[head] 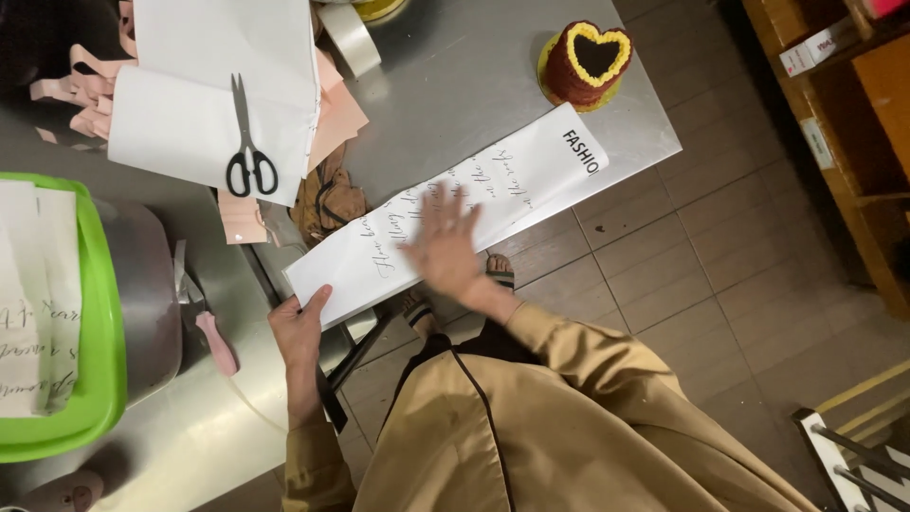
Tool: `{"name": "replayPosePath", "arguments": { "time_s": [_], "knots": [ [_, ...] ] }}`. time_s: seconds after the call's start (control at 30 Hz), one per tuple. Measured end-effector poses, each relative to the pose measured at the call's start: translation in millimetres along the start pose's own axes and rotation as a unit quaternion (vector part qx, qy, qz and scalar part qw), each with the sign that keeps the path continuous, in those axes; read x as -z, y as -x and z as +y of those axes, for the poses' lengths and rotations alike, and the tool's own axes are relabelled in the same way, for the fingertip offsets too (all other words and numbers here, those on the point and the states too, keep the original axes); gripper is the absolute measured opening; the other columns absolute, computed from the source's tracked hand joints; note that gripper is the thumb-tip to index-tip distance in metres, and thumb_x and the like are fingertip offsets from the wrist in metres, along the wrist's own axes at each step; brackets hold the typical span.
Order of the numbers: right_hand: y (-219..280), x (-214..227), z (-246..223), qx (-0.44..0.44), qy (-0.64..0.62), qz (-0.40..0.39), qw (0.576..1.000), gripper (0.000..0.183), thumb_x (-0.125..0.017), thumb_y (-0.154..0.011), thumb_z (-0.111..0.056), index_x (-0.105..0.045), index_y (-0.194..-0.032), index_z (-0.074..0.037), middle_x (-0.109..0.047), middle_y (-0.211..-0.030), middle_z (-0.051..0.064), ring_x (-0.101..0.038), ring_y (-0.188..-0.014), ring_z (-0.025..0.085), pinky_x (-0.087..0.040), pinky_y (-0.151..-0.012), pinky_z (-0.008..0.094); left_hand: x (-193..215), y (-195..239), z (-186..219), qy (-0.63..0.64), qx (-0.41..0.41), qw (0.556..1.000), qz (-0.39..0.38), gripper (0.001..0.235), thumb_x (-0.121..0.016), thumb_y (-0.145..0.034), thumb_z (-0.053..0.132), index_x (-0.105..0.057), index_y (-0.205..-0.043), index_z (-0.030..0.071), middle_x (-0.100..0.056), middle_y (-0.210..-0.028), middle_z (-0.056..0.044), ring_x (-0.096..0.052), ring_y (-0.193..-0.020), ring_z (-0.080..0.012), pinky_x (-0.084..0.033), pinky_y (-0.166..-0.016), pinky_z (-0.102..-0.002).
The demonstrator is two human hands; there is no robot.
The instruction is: Folding and cutting white parchment paper into strips using scissors on a metal work surface.
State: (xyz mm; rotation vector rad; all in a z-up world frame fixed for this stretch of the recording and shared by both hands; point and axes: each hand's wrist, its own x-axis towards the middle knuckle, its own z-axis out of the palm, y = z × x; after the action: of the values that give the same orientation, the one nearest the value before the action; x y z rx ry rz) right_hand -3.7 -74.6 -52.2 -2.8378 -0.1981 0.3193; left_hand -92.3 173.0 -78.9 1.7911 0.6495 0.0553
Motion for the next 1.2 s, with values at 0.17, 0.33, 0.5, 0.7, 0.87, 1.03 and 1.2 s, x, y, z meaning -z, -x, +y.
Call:
{"name": "replayPosePath", "arguments": {
  "time_s": [0.17,0.33,0.5,0.7,0.87,1.03,1.2],
  "knots": [
    [-4,-52,20,0.106,0.054,0.160,0.980,0.086,-0.010,-0.103,-0.069,-0.010,-0.165,-0.009,-0.003,-0.169,0.026,0.003,-0.154,0.049,0.002,-0.120,0.070,6,4,1,-0.007,0.014,1.000,-0.011,0.027,-0.087,-0.092,0.029,-0.078,-0.109,0.010,-0.074,-0.095,-0.006,-0.058,-0.084,-0.0102,-0.049,-0.081,-0.036],
    [-18,-33,116,0.083,0.071,0.097,0.989,0.088,-0.017,-0.103,-0.070,-0.013,-0.166,-0.009,-0.003,-0.170,0.024,0.005,-0.153,0.048,0.005,-0.117,0.072,10,-12,-38,-0.025,0.041,0.999,0.002,0.027,-0.089,-0.090,0.026,-0.078,-0.106,0.007,-0.075,-0.090,-0.010,-0.058,-0.084,-0.0098,-0.050,-0.078,-0.034],
    [-26,-2,199,0.081,0.084,0.081,0.990,0.084,-0.012,-0.103,-0.070,-0.011,-0.167,-0.016,-0.004,-0.173,0.013,0.004,-0.156,0.037,0.007,-0.121,0.063,9,-21,-57,-0.040,0.055,0.998,0.018,0.026,-0.092,-0.086,0.022,-0.078,-0.102,0.007,-0.073,-0.083,-0.008,-0.055,-0.079,-0.0084,-0.050,-0.075,-0.032],
    [-24,33,269,0.006,0.068,0.011,0.998,0.084,0.000,-0.103,-0.067,-0.008,-0.166,-0.013,-0.003,-0.173,0.013,0.001,-0.159,0.031,0.010,-0.124,0.058,1,-3,2,-0.049,0.074,0.996,0.028,0.022,-0.091,-0.084,0.024,-0.079,-0.097,0.010,-0.069,-0.074,-0.002,-0.050,-0.073,-0.0061,-0.045,-0.068,-0.025],
    [-20,24,270,0.005,0.075,0.070,0.995,0.065,-0.024,-0.111,-0.041,-0.017,-0.166,-0.006,-0.010,-0.174,0.012,-0.002,-0.160,0.029,0.008,-0.126,0.057,10,-9,-3,-0.072,0.065,0.995,0.019,0.026,-0.093,-0.082,0.026,-0.079,-0.096,0.007,-0.071,-0.079,-0.007,-0.055,-0.076,-0.0123,-0.048,-0.077,-0.035],
    [-27,-16,200,0.049,-0.049,0.140,0.988,0.065,-0.048,-0.096,-0.002,-0.035,-0.160,-0.007,-0.033,-0.166,0.016,-0.025,-0.153,0.035,-0.016,-0.126,0.055,7,-17,-2,-0.072,0.049,0.996,0.032,0.026,-0.094,-0.080,0.027,-0.080,-0.097,0.012,-0.073,-0.080,-0.004,-0.059,-0.081,-0.0084,-0.050,-0.078,-0.031],
    [-22,-9,153,0.033,-0.012,0.078,0.996,0.083,-0.030,-0.104,-0.067,-0.020,-0.166,-0.013,-0.009,-0.172,0.014,0.002,-0.157,0.039,0.008,-0.122,0.065,12,-24,-16,-0.047,0.055,0.997,0.018,0.028,-0.094,-0.080,0.029,-0.080,-0.099,0.015,-0.074,-0.083,0.000,-0.061,-0.077,-0.0078,-0.051,-0.074,-0.031]
  ]
}}
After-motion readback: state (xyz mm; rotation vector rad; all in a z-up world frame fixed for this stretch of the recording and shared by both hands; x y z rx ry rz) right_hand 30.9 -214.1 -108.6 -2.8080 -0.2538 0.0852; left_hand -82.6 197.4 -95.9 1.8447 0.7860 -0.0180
